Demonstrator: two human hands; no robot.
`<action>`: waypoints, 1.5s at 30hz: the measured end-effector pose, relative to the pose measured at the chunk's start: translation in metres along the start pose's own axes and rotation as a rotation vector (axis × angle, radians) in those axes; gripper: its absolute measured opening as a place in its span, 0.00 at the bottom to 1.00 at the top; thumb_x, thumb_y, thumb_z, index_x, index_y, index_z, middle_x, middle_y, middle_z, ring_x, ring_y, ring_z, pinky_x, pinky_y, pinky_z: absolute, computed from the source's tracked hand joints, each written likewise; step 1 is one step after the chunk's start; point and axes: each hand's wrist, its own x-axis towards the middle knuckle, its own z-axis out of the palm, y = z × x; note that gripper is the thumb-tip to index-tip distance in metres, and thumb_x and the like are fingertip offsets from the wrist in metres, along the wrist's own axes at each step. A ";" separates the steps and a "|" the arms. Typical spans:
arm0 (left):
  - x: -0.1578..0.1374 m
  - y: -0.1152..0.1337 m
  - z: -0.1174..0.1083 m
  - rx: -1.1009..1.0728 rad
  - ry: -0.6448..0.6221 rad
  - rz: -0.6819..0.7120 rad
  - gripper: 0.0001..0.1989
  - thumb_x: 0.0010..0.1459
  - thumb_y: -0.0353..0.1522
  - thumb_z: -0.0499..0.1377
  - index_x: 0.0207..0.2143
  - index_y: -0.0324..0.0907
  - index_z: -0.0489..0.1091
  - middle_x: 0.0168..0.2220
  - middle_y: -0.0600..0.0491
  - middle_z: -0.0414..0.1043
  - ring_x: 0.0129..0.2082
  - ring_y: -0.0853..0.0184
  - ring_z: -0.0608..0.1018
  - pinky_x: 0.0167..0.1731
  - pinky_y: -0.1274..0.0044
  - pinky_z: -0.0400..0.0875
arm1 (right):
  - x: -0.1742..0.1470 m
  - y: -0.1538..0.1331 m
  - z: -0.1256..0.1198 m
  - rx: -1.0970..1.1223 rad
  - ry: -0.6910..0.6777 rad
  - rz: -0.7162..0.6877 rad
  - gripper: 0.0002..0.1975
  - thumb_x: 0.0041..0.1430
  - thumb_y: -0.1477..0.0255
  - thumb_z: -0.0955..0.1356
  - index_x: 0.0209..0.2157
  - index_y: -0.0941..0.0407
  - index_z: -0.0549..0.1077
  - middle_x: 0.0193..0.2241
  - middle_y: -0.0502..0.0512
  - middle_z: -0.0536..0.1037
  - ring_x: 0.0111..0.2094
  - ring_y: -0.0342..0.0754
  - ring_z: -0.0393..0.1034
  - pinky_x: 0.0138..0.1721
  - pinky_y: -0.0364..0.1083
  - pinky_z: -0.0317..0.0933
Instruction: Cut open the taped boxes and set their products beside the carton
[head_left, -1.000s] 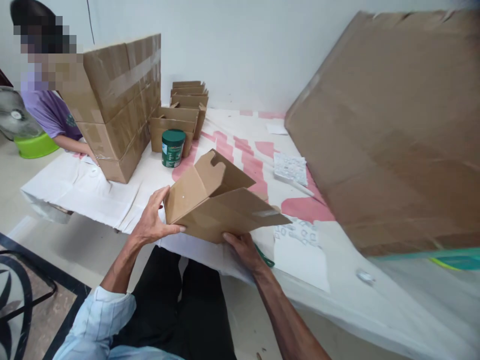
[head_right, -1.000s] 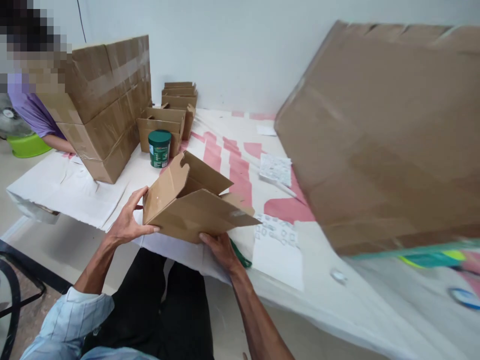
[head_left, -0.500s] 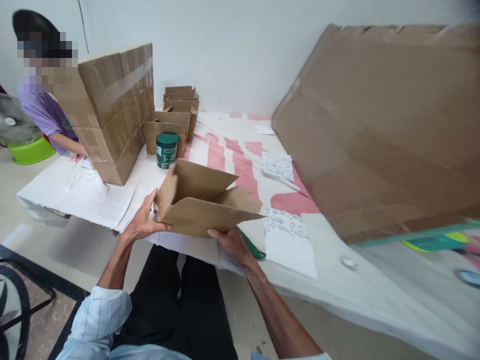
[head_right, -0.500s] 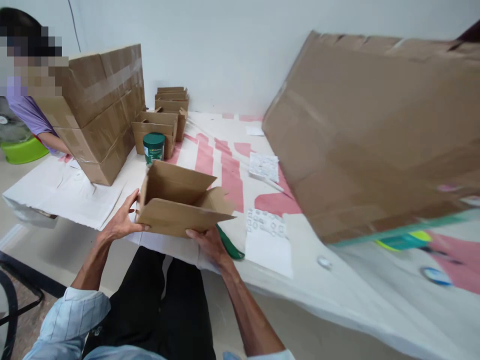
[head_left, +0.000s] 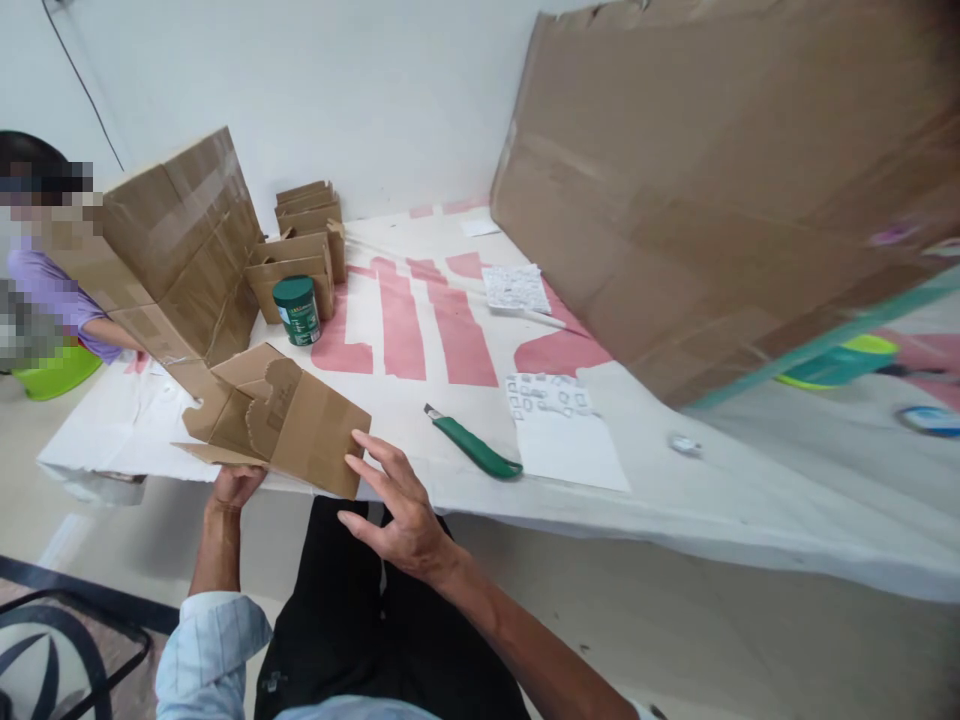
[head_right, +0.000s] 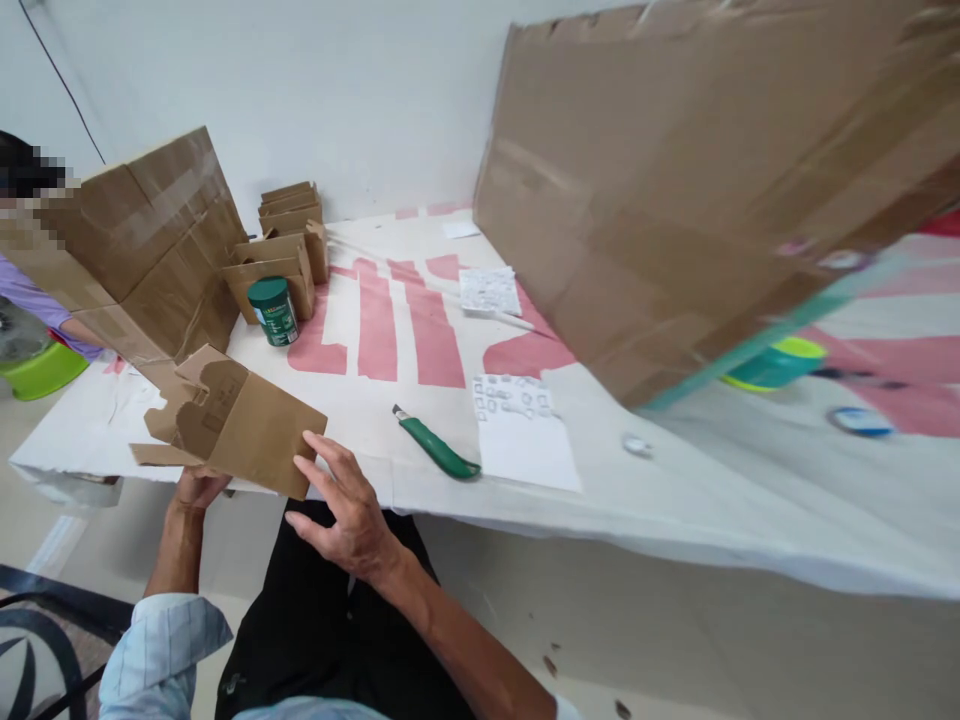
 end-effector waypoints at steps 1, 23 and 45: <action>0.001 0.001 0.003 -0.001 -0.004 -0.004 0.18 0.31 0.35 0.70 0.31 0.46 0.79 0.33 0.51 0.84 0.44 0.50 0.83 0.53 0.53 0.76 | -0.001 0.003 0.000 0.005 0.004 0.012 0.30 0.65 0.67 0.73 0.67 0.51 0.70 0.68 0.68 0.71 0.68 0.65 0.68 0.65 0.67 0.68; -0.019 0.010 0.033 0.402 0.133 0.076 0.27 0.41 0.35 0.70 0.48 0.47 0.73 0.47 0.50 0.81 0.50 0.49 0.81 0.49 0.60 0.78 | -0.037 0.094 -0.019 -0.249 0.108 0.224 0.16 0.68 0.73 0.66 0.54 0.54 0.79 0.55 0.65 0.80 0.58 0.60 0.74 0.62 0.62 0.70; -0.090 0.065 0.134 0.771 0.077 0.474 0.37 0.60 0.31 0.67 0.70 0.49 0.61 0.29 0.59 0.82 0.26 0.65 0.82 0.30 0.75 0.77 | -0.066 0.139 -0.056 -0.761 0.028 0.305 0.12 0.68 0.70 0.65 0.50 0.56 0.75 0.40 0.60 0.79 0.41 0.57 0.68 0.44 0.52 0.60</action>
